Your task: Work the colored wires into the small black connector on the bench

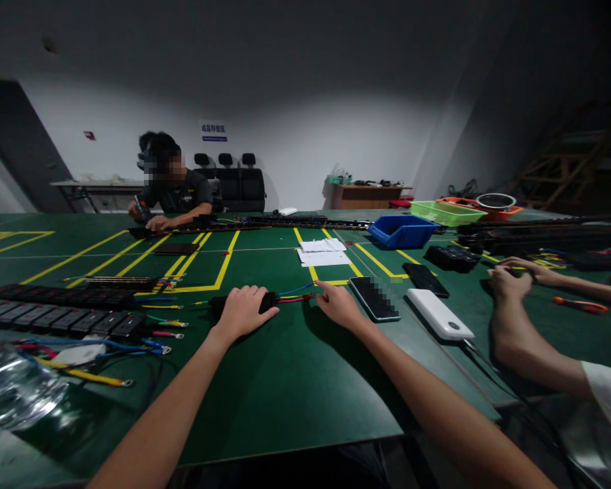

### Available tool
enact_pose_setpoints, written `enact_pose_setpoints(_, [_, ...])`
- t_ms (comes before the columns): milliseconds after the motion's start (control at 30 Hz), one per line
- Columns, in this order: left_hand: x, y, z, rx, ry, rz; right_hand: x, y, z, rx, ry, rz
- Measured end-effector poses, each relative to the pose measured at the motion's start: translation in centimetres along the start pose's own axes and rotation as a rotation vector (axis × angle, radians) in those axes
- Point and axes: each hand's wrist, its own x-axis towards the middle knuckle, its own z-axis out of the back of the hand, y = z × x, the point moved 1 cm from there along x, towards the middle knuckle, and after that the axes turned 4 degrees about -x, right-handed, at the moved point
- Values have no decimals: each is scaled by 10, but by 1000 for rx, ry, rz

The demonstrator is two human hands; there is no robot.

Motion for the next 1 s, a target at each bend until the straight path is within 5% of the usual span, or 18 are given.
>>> enact_pose_setpoints(467, [0, 0, 0, -10, 6, 1, -5, 10, 8, -198, 200, -61])
enact_pose_setpoints(1000, [0, -1, 0, -4, -3, 0, -4, 7, 3, -190, 170, -65])
